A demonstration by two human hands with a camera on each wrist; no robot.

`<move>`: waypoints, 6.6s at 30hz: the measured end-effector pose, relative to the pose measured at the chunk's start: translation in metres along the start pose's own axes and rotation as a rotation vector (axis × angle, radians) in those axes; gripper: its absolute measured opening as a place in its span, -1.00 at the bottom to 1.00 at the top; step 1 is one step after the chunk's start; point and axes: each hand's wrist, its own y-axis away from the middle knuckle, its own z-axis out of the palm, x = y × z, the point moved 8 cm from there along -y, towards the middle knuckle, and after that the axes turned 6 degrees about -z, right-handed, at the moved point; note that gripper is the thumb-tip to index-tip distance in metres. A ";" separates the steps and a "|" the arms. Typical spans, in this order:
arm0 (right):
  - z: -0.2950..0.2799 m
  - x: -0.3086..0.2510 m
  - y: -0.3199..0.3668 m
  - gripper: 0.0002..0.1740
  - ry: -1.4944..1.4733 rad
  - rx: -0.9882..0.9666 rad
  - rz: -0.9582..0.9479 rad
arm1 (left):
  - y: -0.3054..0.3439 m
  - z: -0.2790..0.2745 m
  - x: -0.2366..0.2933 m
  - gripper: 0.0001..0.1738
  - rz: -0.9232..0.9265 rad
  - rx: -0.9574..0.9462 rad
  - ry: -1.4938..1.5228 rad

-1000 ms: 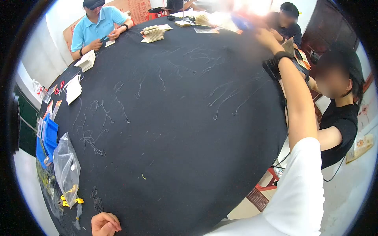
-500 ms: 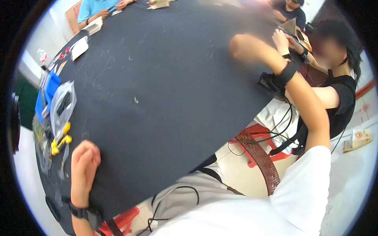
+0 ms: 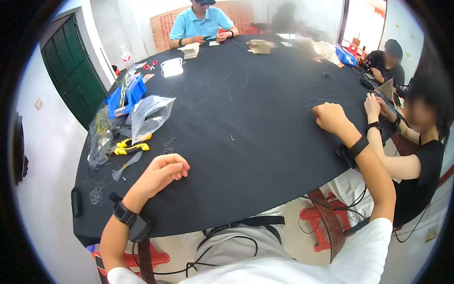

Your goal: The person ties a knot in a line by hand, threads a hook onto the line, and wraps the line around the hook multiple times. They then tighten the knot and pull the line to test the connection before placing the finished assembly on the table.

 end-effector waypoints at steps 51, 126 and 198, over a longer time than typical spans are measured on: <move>-0.034 -0.263 -0.046 -0.84 -1.788 -0.127 -0.229 | 0.016 -0.041 0.054 -0.86 0.067 0.467 -1.542; -0.034 -0.262 -0.043 -0.79 -1.825 -0.128 -0.291 | -0.012 -0.001 0.028 -0.74 0.315 0.219 -0.241; -0.039 -0.265 -0.044 -0.82 -1.722 -0.069 -0.373 | -0.007 0.004 0.015 -0.70 0.157 0.376 -0.219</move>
